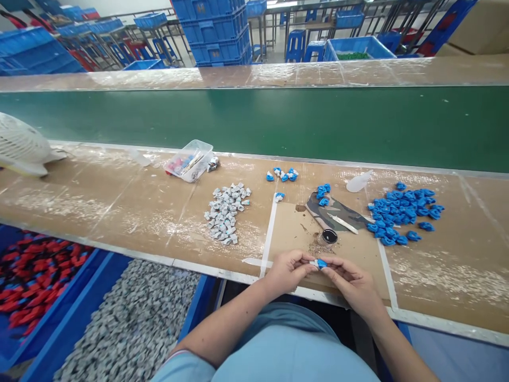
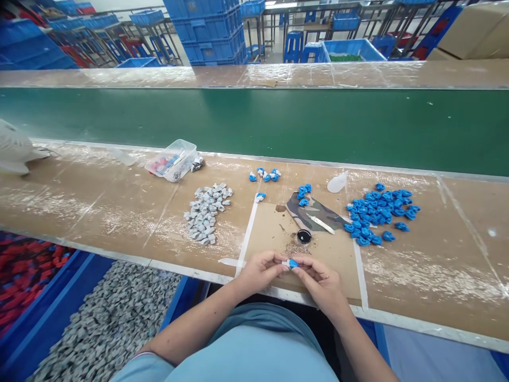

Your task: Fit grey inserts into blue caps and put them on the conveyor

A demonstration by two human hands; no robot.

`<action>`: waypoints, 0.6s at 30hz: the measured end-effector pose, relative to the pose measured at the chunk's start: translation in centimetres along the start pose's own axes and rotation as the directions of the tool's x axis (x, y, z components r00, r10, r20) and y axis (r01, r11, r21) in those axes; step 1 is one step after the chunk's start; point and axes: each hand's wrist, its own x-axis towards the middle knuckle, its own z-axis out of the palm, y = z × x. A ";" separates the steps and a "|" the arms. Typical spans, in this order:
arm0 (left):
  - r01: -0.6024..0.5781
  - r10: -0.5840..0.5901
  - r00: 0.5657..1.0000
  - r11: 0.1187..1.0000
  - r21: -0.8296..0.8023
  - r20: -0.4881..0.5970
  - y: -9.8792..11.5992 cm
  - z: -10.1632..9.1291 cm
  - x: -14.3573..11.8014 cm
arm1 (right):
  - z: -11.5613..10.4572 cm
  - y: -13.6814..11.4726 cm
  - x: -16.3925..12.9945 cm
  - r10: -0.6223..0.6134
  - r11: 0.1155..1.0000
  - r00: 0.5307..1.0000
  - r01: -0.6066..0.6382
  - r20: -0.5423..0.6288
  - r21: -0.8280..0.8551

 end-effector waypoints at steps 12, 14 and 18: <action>-0.019 0.019 1.000 1.000 0.017 0.010 0.4 -0.1 0.1 | 0.1 -0.2 0.2 -0.076 0.985 0.997 0.074 -0.009 -0.155; -0.013 0.014 1.000 0.999 0.036 -0.008 0.8 -0.4 0.2 | -1.0 -0.2 0.4 -0.098 0.969 0.995 0.099 0.016 -0.224; -0.047 0.083 0.985 0.972 0.230 -0.150 2.3 -2.9 1.7 | -6.3 0.9 1.1 -0.174 0.903 0.935 0.026 -0.309 -0.429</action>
